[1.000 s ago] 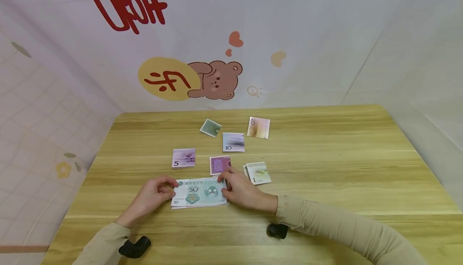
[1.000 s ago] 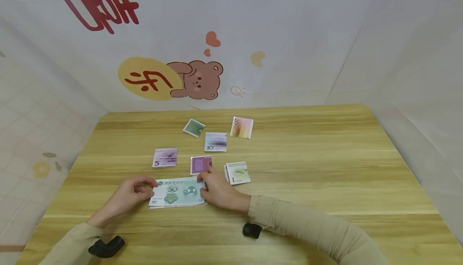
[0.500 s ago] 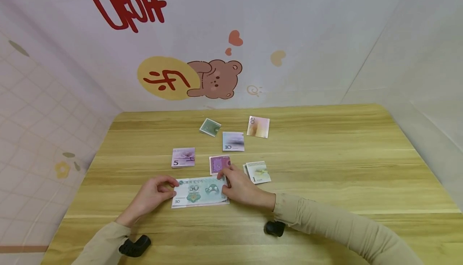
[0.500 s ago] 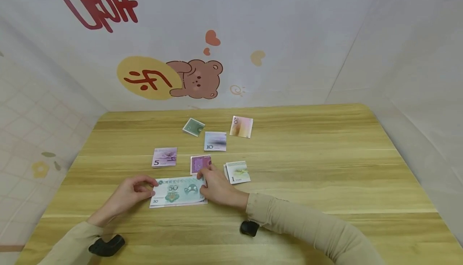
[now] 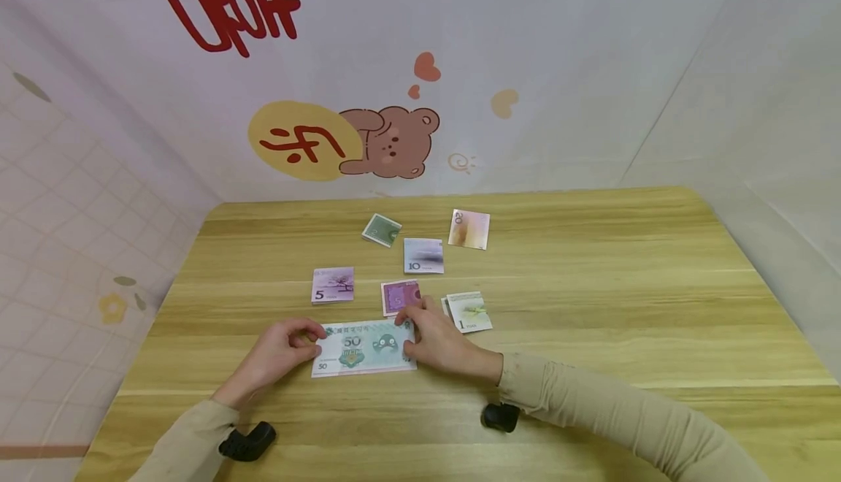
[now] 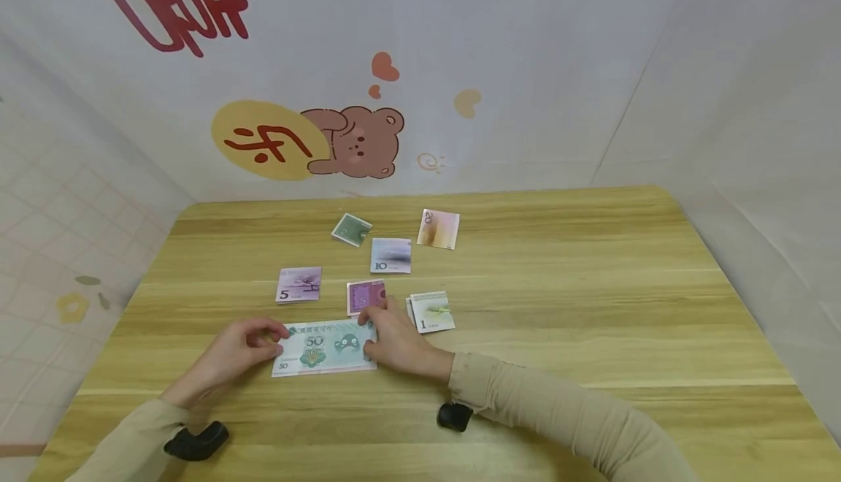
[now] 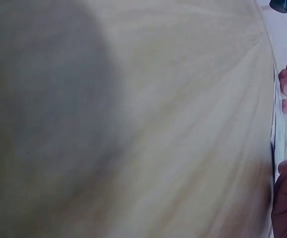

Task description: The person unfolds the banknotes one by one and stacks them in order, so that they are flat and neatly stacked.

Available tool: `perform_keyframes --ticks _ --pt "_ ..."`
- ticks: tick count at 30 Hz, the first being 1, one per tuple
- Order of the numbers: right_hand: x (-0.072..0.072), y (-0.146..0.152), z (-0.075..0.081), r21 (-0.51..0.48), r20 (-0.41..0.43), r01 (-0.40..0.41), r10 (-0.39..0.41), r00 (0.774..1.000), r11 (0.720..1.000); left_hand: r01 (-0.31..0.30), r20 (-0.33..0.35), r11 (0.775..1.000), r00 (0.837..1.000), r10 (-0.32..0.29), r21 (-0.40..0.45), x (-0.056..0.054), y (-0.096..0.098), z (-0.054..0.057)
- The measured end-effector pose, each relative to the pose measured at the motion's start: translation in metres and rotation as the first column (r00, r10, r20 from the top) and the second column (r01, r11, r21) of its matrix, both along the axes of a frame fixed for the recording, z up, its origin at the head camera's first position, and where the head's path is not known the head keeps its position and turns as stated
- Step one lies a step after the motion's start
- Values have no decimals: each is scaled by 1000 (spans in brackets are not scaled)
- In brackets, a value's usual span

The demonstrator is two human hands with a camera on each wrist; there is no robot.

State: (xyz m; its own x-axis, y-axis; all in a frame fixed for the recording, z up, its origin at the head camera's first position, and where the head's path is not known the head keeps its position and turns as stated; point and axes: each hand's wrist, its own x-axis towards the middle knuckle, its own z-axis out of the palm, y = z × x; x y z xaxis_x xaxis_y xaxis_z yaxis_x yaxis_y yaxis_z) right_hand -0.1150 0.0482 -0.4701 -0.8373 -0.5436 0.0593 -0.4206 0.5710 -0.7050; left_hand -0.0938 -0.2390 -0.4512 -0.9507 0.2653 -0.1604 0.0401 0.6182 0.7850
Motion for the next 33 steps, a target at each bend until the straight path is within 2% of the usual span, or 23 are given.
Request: perform_keyframes --ticks 8,10,14,16,19,23,25,28,30,33 --pt "-2 8 5 -54 58 -27 30 998 998 53 3 997 999 -53 -57 -8 6 8" --pt "-4 12 6 -83 69 -28 34 997 996 56 5 996 998 -56 -64 -11 9 9" --pt "-10 23 10 -194 149 -14 43 988 981 48 31 998 998 -47 -40 -17 19 12" --pt "-15 29 12 -252 195 12 39 980 968 56 38 998 998 -55 -22 -20 25 14" --pt "-20 38 17 -317 291 84 13 957 945 84 39 996 996 -84 18 -24 35 17" --pt "-26 49 22 -348 383 181 -37 923 920 105 20 993 994 -106 57 -32 49 17" --pt "-30 55 23 -351 387 199 -52 921 915 112 1 991 994 -112 69 -36 55 15" --pt "-32 61 34 -340 359 199 -69 931 919 114 -18 989 994 -112 92 -43 64 14" --pt "-36 67 34 -332 342 200 -80 936 922 111 -29 989 994 -109 102 -47 69 14" --pt "-41 76 32 -312 314 209 -108 943 927 74 17 990 997 -76 123 -52 76 13"
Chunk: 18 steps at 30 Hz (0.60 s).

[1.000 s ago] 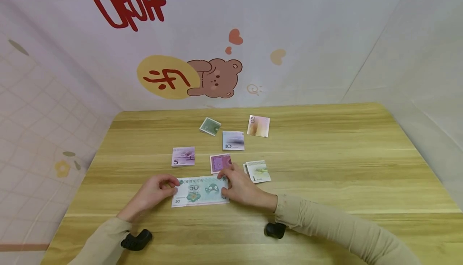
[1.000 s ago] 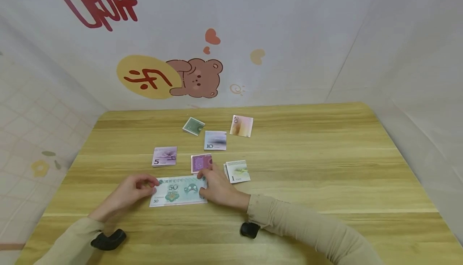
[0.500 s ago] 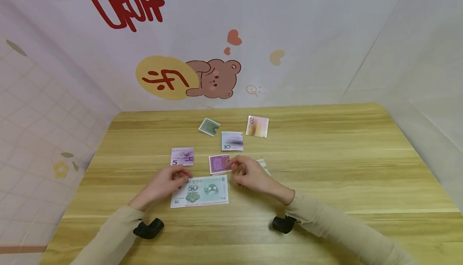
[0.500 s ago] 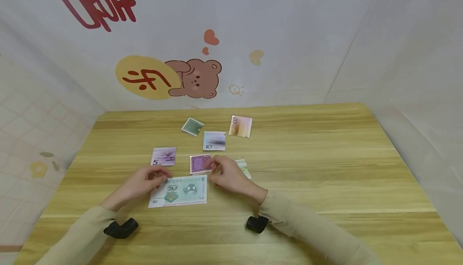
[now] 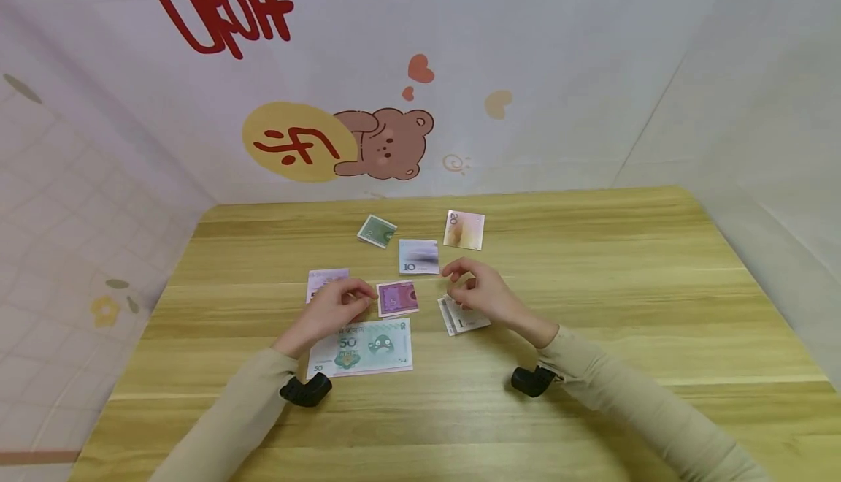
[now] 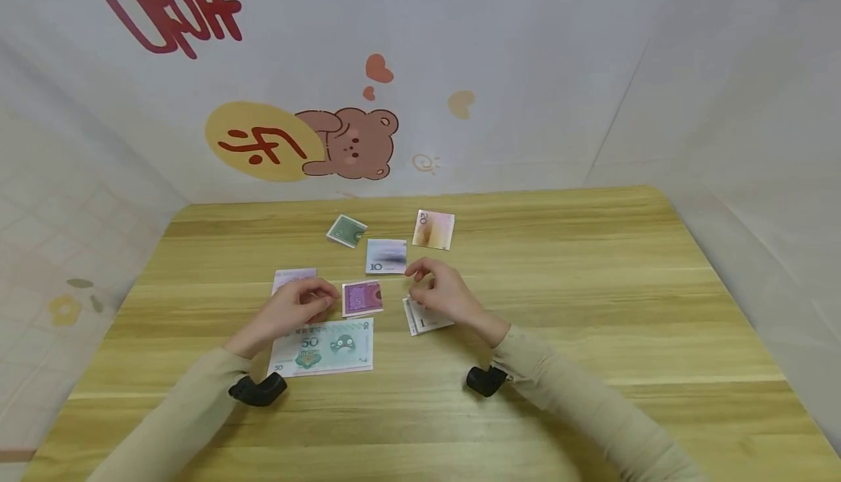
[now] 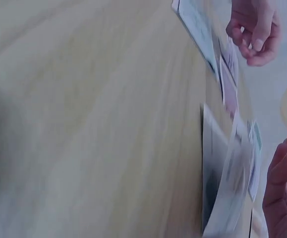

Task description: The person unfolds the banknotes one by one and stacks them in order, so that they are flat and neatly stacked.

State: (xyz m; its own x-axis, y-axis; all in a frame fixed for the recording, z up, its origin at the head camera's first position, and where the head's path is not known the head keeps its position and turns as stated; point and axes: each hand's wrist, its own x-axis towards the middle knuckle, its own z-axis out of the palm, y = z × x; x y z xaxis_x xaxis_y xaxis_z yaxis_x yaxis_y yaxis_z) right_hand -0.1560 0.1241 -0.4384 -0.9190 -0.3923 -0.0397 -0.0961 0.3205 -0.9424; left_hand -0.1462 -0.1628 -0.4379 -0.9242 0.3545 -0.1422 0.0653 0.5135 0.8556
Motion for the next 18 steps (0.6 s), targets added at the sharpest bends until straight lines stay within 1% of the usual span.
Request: perform_keyframes --ticks 2,4,6,10,13,18 --pt "-6 7 -11 26 -32 17 -16 999 1000 -29 45 999 999 28 16 -4 3 -1" --pt "-9 12 -12 61 -72 37 -32 997 997 -59 104 997 993 54 49 -8 6 -4" --pt "-12 16 -13 99 -102 62 -52 993 993 -83 141 993 988 71 81 -13 9 -6" --pt "-18 25 -15 146 -158 106 -83 984 984 -90 148 987 986 70 135 -21 19 -8" --pt "-23 31 -16 163 -202 130 -96 975 978 -80 132 983 990 59 166 -25 28 -8" --pt "-33 40 -20 205 -255 162 -108 961 965 -100 136 973 988 72 208 -30 42 -8"
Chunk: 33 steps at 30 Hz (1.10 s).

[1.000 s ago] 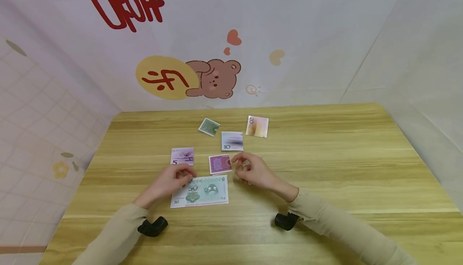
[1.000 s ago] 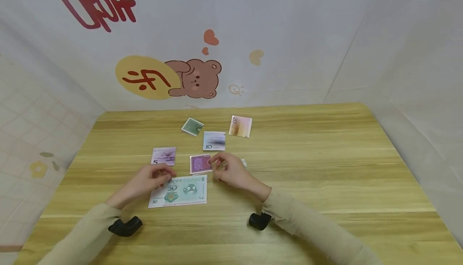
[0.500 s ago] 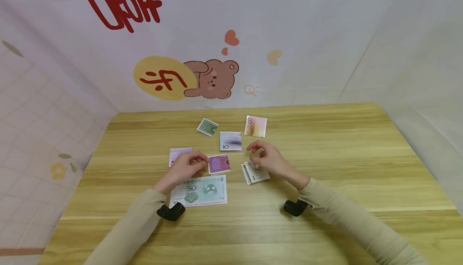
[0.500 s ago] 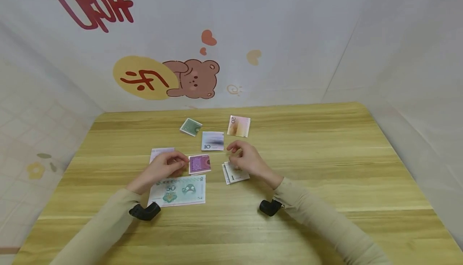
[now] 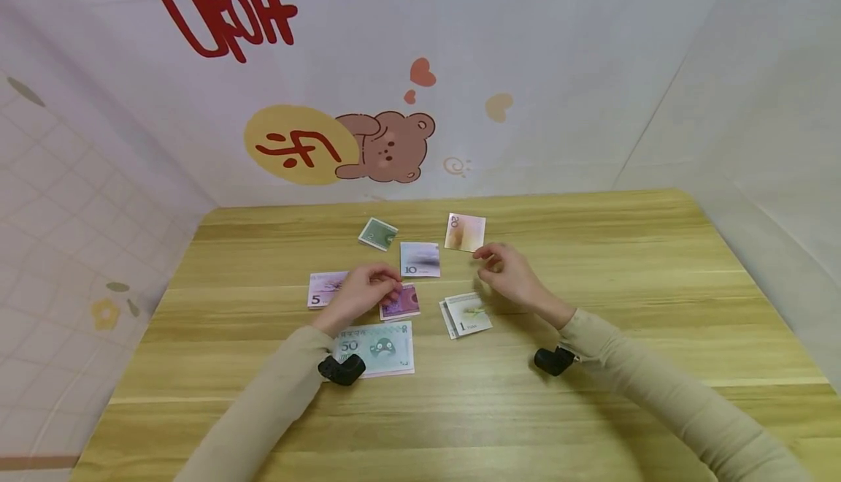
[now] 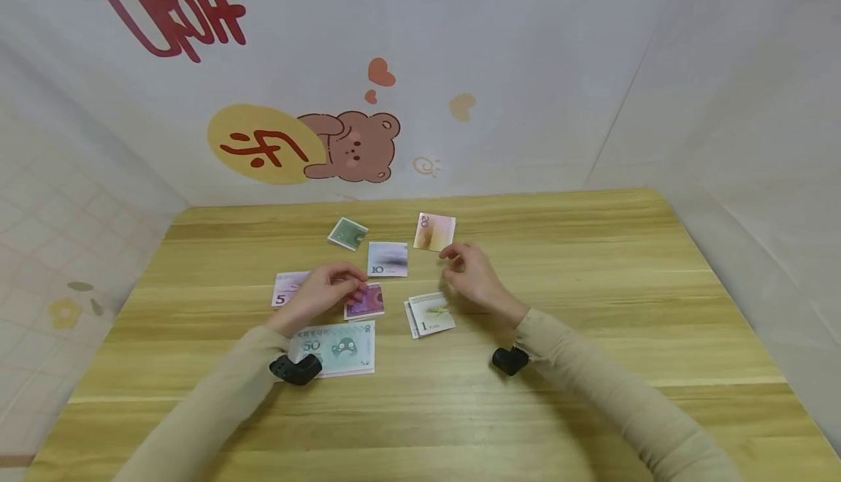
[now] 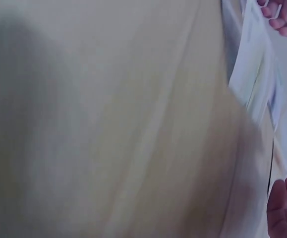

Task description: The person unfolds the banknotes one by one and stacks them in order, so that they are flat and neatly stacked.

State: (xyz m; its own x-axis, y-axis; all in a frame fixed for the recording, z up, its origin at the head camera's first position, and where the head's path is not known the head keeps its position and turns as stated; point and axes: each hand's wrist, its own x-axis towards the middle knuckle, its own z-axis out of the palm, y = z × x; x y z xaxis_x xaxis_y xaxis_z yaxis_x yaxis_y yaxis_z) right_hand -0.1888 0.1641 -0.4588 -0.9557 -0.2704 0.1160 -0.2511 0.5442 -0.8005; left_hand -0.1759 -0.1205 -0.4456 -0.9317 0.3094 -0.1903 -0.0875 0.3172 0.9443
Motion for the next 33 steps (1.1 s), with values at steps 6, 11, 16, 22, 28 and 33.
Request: perform_keyframes --ticks 6,11,16,22,28,33 --pt "-16 7 -9 96 -91 33 -25 996 995 -13 3 1000 1000 13 0 -6 12 2" --pt "-32 8 -12 118 -147 62 -45 988 991 -20 13 999 1000 19 45 -13 15 11" --pt "-45 5 -15 210 -218 106 -60 974 972 -23 9 998 1000 23 55 -21 19 22" --pt "-52 3 -13 331 -191 142 -81 978 933 -12 -58 999 998 14 34 -31 26 33" --pt "-54 6 -10 380 -128 109 -64 990 918 -14 -58 1000 998 15 16 -39 36 32" --pt "-55 10 -11 368 -59 59 -40 997 928 19 -133 988 990 -39 -151 -49 46 32"
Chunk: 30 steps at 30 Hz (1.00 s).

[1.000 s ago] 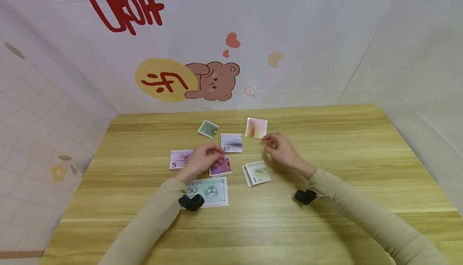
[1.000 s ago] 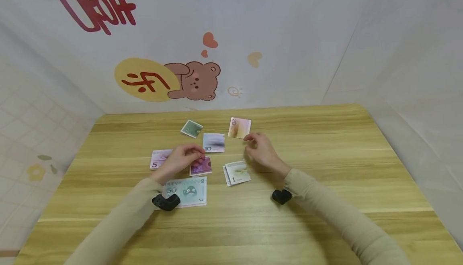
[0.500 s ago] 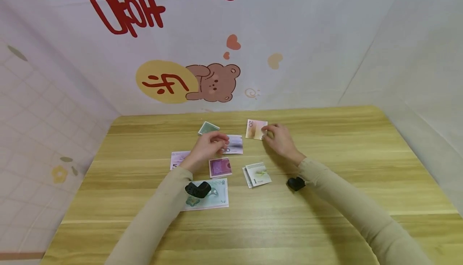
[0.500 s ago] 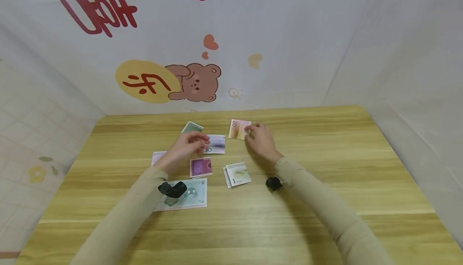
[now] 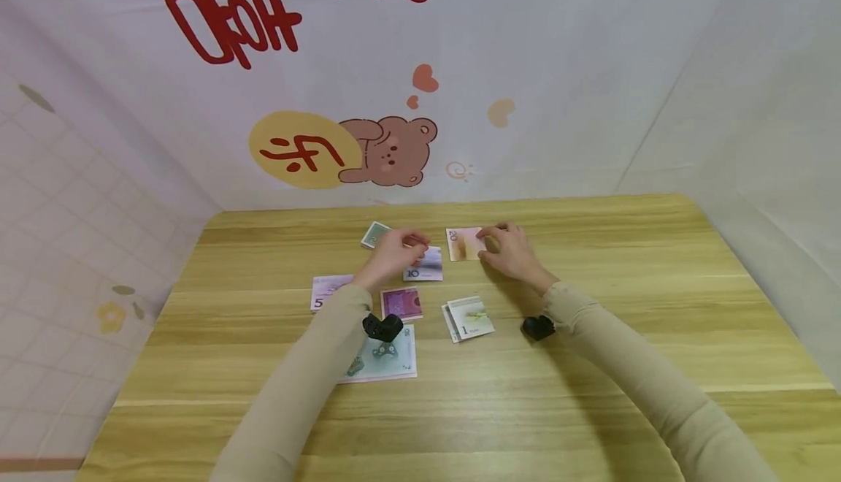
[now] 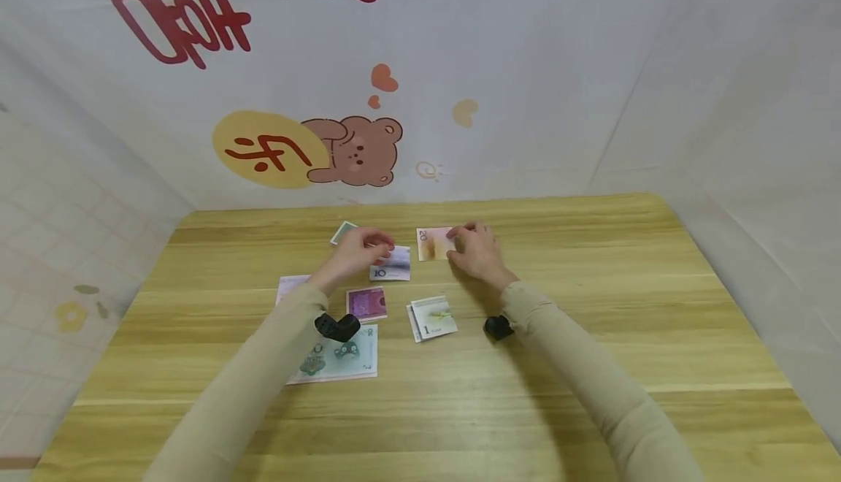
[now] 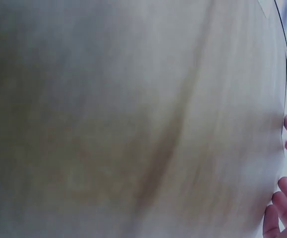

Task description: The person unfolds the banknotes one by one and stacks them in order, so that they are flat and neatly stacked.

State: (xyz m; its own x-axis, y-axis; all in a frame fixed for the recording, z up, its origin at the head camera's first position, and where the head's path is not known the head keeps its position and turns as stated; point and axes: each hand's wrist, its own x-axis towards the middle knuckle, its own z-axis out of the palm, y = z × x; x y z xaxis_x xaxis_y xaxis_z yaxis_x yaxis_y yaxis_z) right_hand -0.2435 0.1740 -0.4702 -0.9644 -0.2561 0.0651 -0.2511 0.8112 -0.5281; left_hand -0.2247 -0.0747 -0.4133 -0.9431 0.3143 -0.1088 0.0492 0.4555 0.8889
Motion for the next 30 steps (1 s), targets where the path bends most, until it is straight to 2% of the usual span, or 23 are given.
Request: perform_keyframes --ticks 2,4,9,15,20,22,26,30 --pt "0 2 1 -5 10 -15 15 1000 1000 15 -55 996 998 -20 -87 -5 4 3" --pt "1 4 1 -13 8 -31 31 999 999 26 -89 990 995 -39 -140 -11 9 8" --pt "2 8 2 -21 -2 -61 61 998 998 55 -99 989 993 -69 -140 -25 21 11" --pt "4 9 2 -31 8 -86 87 996 996 64 -89 993 993 -73 -103 -33 31 -2" --pt "4 9 0 -42 13 -100 101 995 994 37 -12 996 999 -38 -80 -35 36 -18" --pt "4 9 1 -38 14 -110 111 994 993 42 15 996 999 -41 -77 -36 39 -22" --pt "4 9 1 -33 7 -125 125 992 992 84 18 993 996 -83 -77 -38 45 -25" --pt "4 9 2 -38 -2 -132 132 991 990 130 27 987 991 -128 -98 -40 50 -24"
